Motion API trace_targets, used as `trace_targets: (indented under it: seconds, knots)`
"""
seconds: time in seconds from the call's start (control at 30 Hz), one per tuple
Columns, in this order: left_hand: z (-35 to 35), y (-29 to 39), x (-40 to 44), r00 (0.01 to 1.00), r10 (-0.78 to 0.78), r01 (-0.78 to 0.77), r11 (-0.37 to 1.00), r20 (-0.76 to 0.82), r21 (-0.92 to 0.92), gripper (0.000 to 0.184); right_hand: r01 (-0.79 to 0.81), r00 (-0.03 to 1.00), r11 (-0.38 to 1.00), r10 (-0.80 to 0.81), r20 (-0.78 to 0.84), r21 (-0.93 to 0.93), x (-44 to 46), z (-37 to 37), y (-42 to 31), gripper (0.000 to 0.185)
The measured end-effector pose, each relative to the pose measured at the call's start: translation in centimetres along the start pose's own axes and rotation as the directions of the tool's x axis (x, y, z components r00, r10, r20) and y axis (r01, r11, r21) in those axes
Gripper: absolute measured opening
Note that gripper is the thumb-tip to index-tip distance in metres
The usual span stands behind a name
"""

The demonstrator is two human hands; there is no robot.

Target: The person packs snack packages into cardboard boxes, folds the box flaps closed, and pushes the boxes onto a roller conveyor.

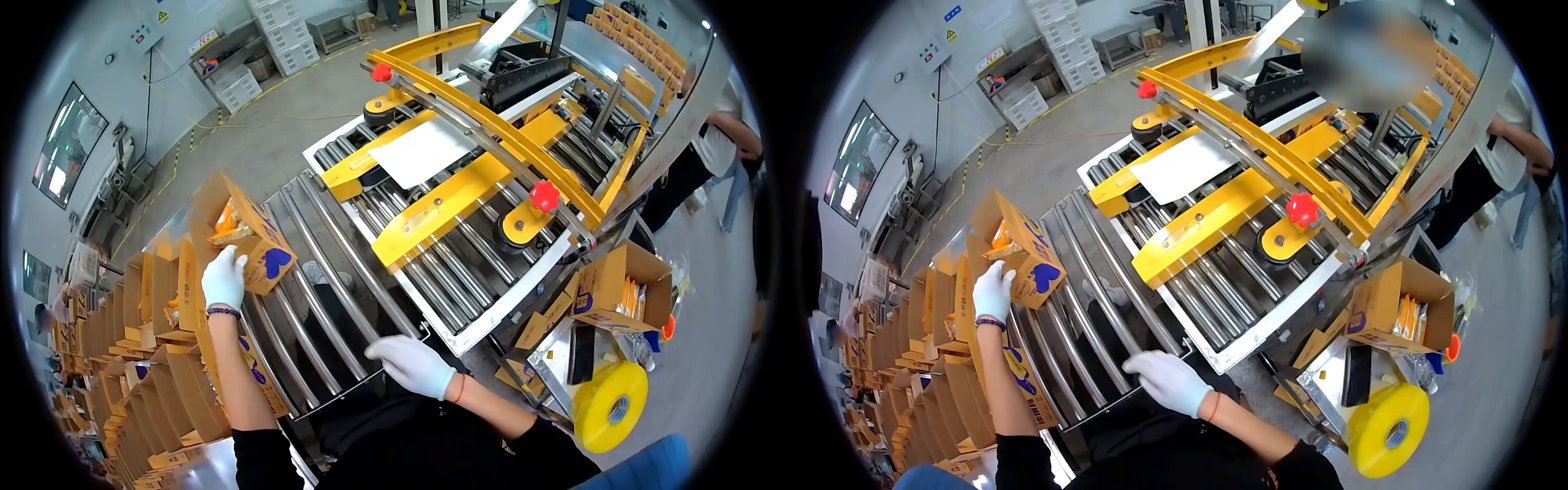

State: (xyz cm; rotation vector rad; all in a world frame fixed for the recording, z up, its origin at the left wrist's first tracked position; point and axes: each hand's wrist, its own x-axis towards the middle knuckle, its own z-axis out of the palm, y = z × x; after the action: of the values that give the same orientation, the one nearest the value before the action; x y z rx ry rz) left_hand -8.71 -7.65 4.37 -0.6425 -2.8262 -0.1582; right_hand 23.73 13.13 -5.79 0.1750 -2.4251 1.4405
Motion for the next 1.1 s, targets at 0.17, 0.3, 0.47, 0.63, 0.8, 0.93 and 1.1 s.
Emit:
trace_targets:
  seconds: [0.17, 0.3, 0.47, 0.63, 0.8, 0.93, 1.1]
  knots:
    - [-5.1, 8.1, -3.1, 0.955, 0.280, -0.270, 0.957, 0.098, -0.105, 0.031, 0.072, 0.989, 0.984, -0.091, -0.113, -0.160, 9.3, -0.5, -3.4, 0.091]
    - [-7.7, 11.9, -6.8, 0.960, 0.278, -0.254, 0.846, -0.018, -0.470, 0.027, 0.103, 0.956, 0.954, -0.173, -0.236, -0.280, 12.9, 2.6, -2.9, 0.120]
    - [-8.5, 9.4, -8.6, 0.985, 0.167, -0.106, 0.760, 0.035, -0.641, 0.027, 0.068, 0.946, 0.957, -0.152, -0.285, -0.283, 11.9, 6.0, -4.3, 0.111]
    - [-3.4, 2.1, -11.6, 0.746, -0.591, 0.007, 0.467, -0.306, -0.884, 0.030, 0.056, 0.941, 0.906, -0.188, -0.281, -0.420, 12.8, 4.5, -6.3, 0.100]
    - [15.7, -2.6, -17.6, 0.839, -0.518, 0.119, -0.125, 0.166, -0.985, 0.038, 0.317, 0.916, 0.838, -0.393, -0.087, -0.445, 13.6, 6.7, -9.1, 0.069]
    - [18.1, -0.1, -18.5, 0.887, -0.397, 0.234, -0.059, 0.238, -0.970, 0.044, 0.087, 0.996, 0.808, -0.051, 0.077, -0.582, 13.4, 9.8, -12.6, 0.089]
    - [16.8, 1.2, -18.7, 0.888, -0.363, 0.360, 0.163, 0.284, -0.918, 0.053, 0.080, 0.989, 0.784, -0.140, -0.050, -0.615, 17.3, 11.8, -7.2, 0.047]
